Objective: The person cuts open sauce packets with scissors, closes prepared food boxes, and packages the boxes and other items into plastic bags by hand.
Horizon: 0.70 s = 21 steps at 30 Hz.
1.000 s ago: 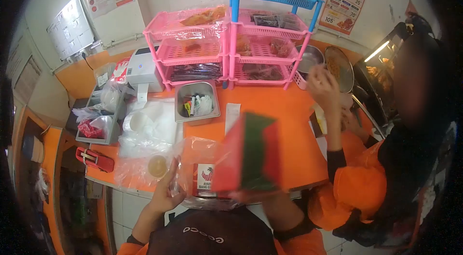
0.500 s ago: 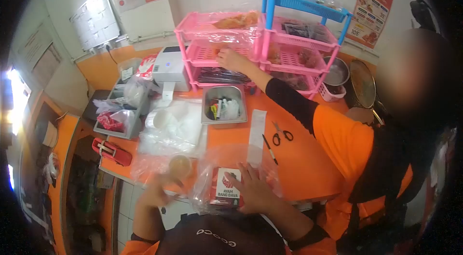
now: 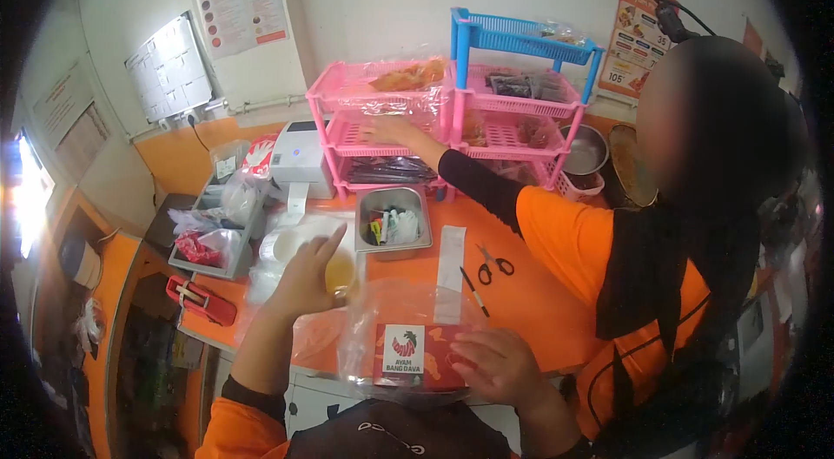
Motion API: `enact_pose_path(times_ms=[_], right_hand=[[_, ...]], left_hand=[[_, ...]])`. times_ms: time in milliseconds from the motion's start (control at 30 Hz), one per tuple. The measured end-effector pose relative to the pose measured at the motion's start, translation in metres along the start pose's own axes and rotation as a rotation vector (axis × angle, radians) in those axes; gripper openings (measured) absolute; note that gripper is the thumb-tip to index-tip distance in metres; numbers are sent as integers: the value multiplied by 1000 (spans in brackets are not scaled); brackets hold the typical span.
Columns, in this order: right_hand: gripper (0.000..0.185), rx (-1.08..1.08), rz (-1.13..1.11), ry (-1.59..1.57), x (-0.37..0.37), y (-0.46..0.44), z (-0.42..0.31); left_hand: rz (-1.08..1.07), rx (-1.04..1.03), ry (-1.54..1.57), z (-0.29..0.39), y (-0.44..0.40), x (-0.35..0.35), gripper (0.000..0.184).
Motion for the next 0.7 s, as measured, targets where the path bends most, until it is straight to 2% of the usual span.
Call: enact_pose_path(times_ms=[100,200,333,400,467,567,700], right_hand=[[24,-139,64,53,7,19,8],[23,-242,81,136,6,48,21],[22,-353,169,131,13,73,21],[21,-397,190,145,18,85,22],[21,-420,219,152,22,99,25],[21,-463,260,178,26,112,26],[19,-512,294,179,28,122,25]], left_hand=[[133,-221,22,43,-37,9,108],[-59,-330,24,86,-76,-25,106],[-552,-464,-82,151,-105,-105,100],[-628,-573,-218,179,-107,-152,98],[-589,-644,-269,199,-107,-199,97],[-677,-644,-146,226,-101,-203,97],[-501,-748,-86,228,-95,-227,96]])
Point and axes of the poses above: each hand's wrist, its own y-axis away from the middle knuckle, its own x-axis out of the back of the hand, z = x × y, the point moved 3 cm from there along -y, towards the middle knuckle, and after that the axes turned 2 degrees about x, right-handed, at the moved point
